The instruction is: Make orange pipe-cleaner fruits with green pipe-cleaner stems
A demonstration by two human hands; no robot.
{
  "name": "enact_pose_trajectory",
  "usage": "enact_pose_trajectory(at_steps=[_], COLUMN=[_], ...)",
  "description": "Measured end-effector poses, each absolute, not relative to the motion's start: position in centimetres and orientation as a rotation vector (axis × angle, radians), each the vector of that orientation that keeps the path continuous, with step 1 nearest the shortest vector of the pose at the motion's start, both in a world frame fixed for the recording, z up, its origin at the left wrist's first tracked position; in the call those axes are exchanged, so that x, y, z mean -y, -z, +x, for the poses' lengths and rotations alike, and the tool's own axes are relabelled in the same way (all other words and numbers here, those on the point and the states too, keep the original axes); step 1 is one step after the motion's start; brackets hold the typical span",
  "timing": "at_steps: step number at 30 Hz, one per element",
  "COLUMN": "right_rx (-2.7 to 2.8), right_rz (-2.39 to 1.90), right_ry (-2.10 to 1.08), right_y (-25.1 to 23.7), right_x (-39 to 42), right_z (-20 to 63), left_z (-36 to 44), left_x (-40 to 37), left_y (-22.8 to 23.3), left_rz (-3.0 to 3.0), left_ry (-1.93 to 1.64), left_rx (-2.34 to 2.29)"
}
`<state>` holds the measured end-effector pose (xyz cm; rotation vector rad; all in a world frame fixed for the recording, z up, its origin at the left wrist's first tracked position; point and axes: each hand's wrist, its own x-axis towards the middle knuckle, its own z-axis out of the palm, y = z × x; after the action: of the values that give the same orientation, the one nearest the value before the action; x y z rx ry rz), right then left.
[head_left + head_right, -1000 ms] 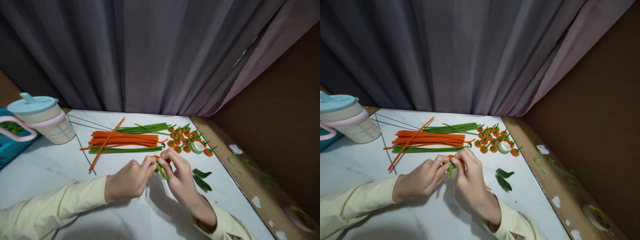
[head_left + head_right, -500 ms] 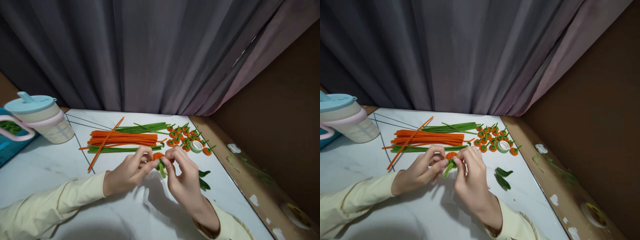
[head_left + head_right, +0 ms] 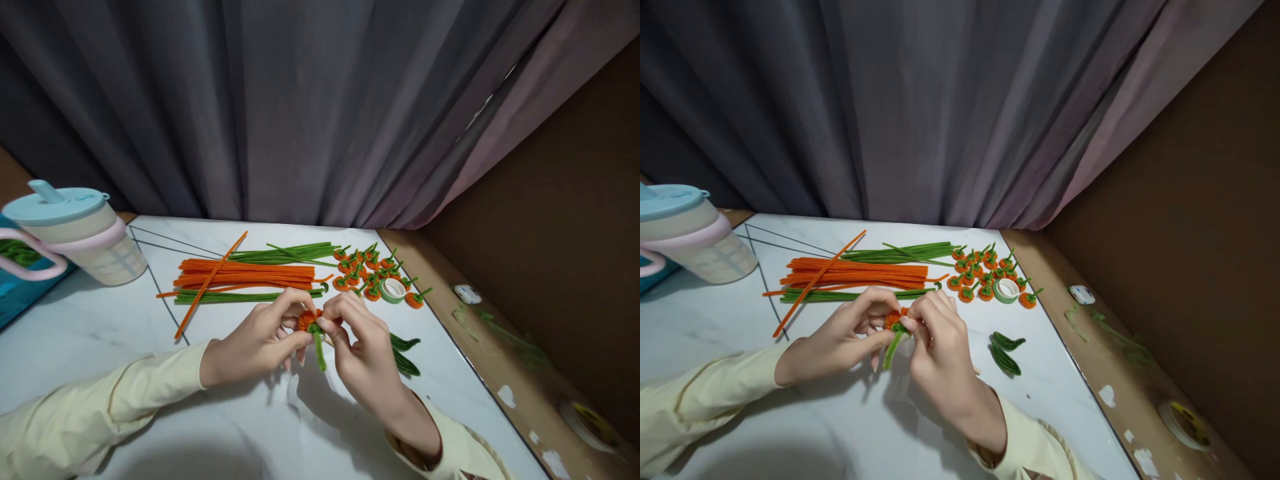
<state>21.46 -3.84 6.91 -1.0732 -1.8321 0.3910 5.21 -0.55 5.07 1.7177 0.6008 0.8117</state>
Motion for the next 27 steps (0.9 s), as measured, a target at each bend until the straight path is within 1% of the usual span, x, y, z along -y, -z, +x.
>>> enact_pose_trajectory(at_steps=[7,13,15,19,21,24,27], right_rx=[1.872,1.895,1.888,1.835,1.719,1.593,1.548], right_rz=[-1.053,-1.115,-1.185,-1.233,-1.199,-1.162,-1.163], right_ry=[-0.359,-0.397,-0.546,-1.185,-1.404,-1.578,-1.648], right_y=[-7.1,-8.4,-8.7,-8.5,-8.2,-8.1,-8.3], right_x=[4.1,3.5,3.0,2.0,1.7,1.4,1.4], right_z=[21.3,22.5,23.2,23.9,23.9,23.8,23.7], left_z=[5.0,4.9,4.9,5.1,5.1,5.0,4.9], left_x=[0.4,-0.6,-0.9,-1.1,-1.2,-1.3,-1.4], left_y=[-5.2,-5.9,-6.1,-6.1,-6.0,-6.0,-6.3], left_rz=[1.771,1.568,1.495,1.398,1.370,1.347,1.349], left_ry=[-0.760,-0.722,-0.728,-0.741,-0.719,-0.684,-0.653], left_rx=[-0.614,-0.612,-0.597,-0.565,-0.569,-0.549,-0.505])
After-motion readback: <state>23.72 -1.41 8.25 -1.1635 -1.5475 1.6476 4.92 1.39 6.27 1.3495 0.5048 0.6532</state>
